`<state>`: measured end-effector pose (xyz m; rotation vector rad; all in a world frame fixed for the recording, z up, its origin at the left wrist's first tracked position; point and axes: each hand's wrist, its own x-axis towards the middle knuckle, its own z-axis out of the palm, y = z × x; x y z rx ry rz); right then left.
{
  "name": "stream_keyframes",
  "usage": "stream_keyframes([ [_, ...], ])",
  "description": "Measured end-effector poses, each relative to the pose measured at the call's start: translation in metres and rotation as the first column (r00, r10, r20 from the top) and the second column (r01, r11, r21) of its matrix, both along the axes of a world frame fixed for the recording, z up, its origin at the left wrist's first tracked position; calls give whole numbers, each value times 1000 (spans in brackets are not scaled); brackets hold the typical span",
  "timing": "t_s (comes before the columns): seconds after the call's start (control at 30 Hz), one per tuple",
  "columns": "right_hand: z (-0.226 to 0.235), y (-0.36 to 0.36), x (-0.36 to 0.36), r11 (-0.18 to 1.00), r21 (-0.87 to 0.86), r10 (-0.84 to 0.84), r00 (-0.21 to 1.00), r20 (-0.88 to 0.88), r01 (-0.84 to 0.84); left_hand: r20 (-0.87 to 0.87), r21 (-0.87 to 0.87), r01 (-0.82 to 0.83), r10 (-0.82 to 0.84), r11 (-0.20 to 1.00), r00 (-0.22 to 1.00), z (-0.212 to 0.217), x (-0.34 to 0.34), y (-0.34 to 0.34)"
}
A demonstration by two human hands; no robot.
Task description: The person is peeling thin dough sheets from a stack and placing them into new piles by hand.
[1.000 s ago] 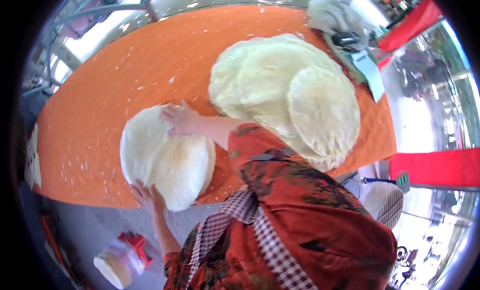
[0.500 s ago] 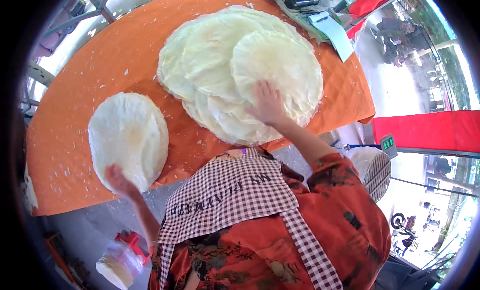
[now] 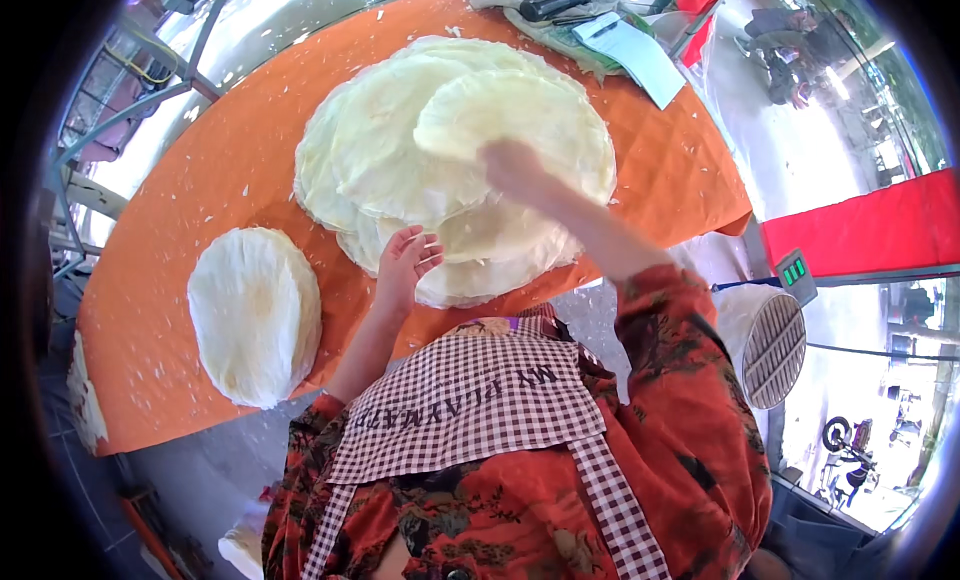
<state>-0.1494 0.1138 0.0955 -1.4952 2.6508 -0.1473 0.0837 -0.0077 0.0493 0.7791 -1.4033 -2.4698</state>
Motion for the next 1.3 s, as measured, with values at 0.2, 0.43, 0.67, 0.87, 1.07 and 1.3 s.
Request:
stream_keyframes([
  [0.2, 145, -12, 14, 984, -174, 75, 985, 157, -47, -171, 372, 41, 25, 928, 985, 22, -11, 4],
  [0.43, -23, -5, 73, 952, -163, 305, 825, 476, -258, -388, 614, 303, -56, 729, 920, -2, -22, 3],
  [0.67, -33, 20, 93, 929, -359, 249, 866, 435, -87, -274, 515, 103, 49, 851, 961, -17, -9, 0],
  [0.87, -11, 14, 97, 927, -375, 203, 847, 492, -4, -251, 430, 121, -10, 895, 968, -4, -14, 1],
  [1.07, -9, -2, 99, 940, -340, 138, 880, 455, 28, -73, 376, -44, 77, 926, 994, 8, -23, 8],
  [1.3, -20, 1, 102, 914, -406, 172, 924, 341, -20, -28, 297, -55, 66, 953, 997, 8, -31, 19],
])
